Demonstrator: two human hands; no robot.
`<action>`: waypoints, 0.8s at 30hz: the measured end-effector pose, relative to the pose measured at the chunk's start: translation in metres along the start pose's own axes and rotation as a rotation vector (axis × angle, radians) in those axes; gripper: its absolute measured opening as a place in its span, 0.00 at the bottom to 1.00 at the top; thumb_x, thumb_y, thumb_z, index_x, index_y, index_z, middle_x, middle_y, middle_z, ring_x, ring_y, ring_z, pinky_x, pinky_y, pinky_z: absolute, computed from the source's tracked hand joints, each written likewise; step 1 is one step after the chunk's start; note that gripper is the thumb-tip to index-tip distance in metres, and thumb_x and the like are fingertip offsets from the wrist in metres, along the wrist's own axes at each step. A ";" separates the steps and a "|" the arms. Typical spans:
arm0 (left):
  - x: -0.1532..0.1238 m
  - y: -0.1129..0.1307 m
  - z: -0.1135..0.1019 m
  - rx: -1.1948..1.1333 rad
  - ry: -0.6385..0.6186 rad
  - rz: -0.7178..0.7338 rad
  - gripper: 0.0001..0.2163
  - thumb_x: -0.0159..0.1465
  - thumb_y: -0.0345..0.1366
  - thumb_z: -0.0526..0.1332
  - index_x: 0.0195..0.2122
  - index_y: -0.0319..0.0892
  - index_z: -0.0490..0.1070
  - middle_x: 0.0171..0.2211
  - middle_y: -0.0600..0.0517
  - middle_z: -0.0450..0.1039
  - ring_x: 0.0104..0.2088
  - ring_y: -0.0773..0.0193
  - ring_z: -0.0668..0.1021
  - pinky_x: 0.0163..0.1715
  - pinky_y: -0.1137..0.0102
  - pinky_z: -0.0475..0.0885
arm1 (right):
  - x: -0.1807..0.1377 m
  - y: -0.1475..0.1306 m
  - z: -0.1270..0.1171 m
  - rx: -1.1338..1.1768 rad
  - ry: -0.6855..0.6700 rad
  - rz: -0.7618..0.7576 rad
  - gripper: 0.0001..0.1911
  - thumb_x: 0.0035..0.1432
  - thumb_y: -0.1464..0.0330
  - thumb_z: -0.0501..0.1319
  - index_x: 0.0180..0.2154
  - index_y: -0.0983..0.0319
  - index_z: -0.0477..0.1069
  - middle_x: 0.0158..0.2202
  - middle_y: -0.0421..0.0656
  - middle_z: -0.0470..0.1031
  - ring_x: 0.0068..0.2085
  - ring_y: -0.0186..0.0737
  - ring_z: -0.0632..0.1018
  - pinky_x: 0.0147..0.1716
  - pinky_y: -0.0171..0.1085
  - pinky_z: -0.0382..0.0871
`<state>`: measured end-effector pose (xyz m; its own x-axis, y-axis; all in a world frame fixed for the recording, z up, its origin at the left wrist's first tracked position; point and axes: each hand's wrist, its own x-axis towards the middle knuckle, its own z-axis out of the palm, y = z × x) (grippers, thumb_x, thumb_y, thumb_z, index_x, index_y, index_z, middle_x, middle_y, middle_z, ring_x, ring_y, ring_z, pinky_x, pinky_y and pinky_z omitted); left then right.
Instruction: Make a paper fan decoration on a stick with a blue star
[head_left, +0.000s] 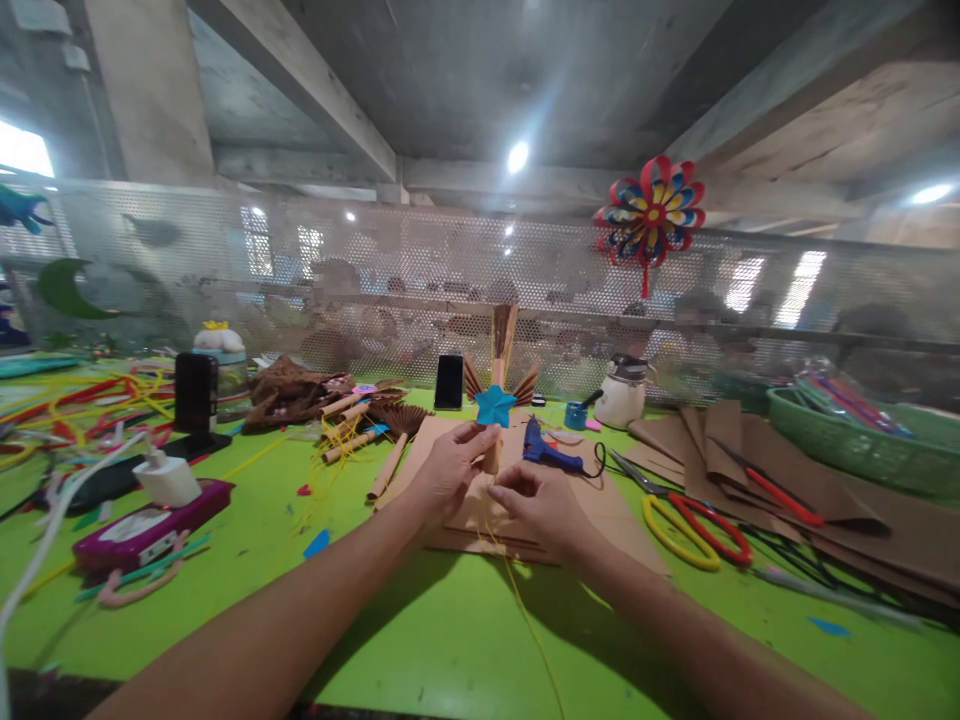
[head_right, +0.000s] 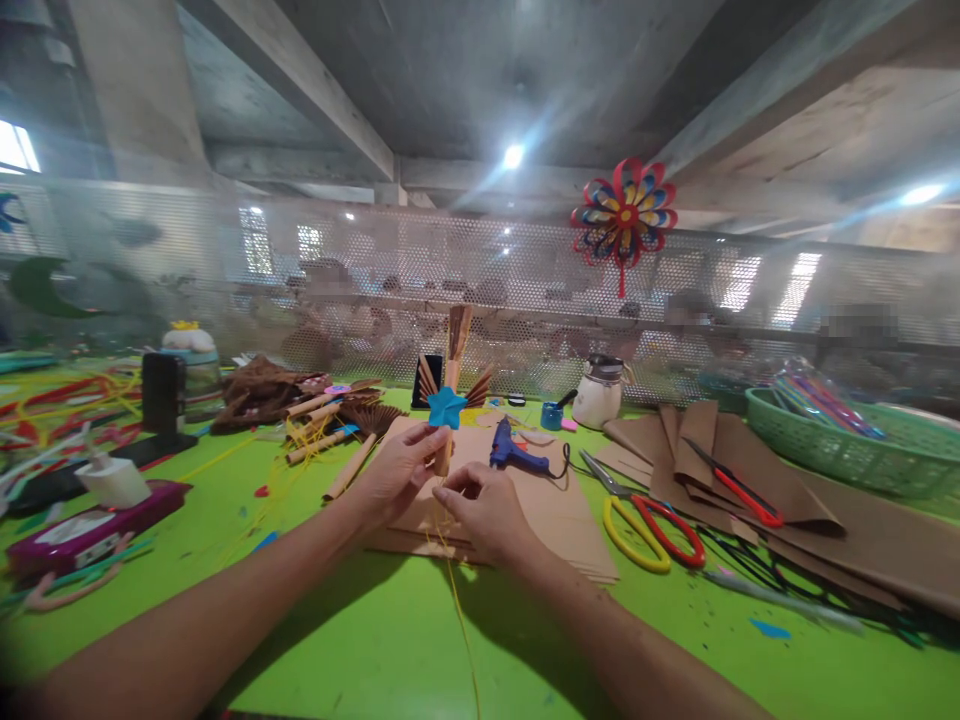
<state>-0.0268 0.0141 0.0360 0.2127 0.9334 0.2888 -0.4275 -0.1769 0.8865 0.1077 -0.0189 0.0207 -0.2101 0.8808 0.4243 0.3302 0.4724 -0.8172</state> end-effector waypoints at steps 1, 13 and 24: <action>0.000 0.000 0.000 -0.001 -0.003 0.000 0.10 0.50 0.38 0.65 0.31 0.39 0.72 0.28 0.53 0.70 0.30 0.69 0.70 0.33 0.73 0.63 | 0.000 0.000 0.000 -0.008 0.015 0.005 0.07 0.47 0.68 0.59 0.23 0.66 0.70 0.22 0.40 0.70 0.23 0.31 0.67 0.24 0.31 0.60; 0.007 -0.003 -0.012 0.052 0.082 0.018 0.12 0.47 0.37 0.67 0.32 0.39 0.73 0.31 0.52 0.71 0.31 0.69 0.70 0.35 0.71 0.61 | 0.006 0.009 -0.007 0.227 0.044 0.184 0.10 0.50 0.63 0.56 0.25 0.64 0.65 0.14 0.35 0.64 0.15 0.28 0.63 0.16 0.29 0.55; 0.001 0.001 -0.003 0.033 -0.081 -0.061 0.09 0.49 0.35 0.66 0.31 0.37 0.72 0.27 0.53 0.69 0.28 0.71 0.69 0.30 0.74 0.62 | 0.003 0.006 -0.007 -0.072 0.089 -0.107 0.10 0.51 0.65 0.59 0.29 0.66 0.72 0.26 0.43 0.72 0.26 0.33 0.70 0.26 0.32 0.63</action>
<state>-0.0296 0.0160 0.0356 0.3086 0.9146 0.2613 -0.3825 -0.1322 0.9144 0.1151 -0.0135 0.0200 -0.1665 0.8230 0.5430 0.3764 0.5621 -0.7365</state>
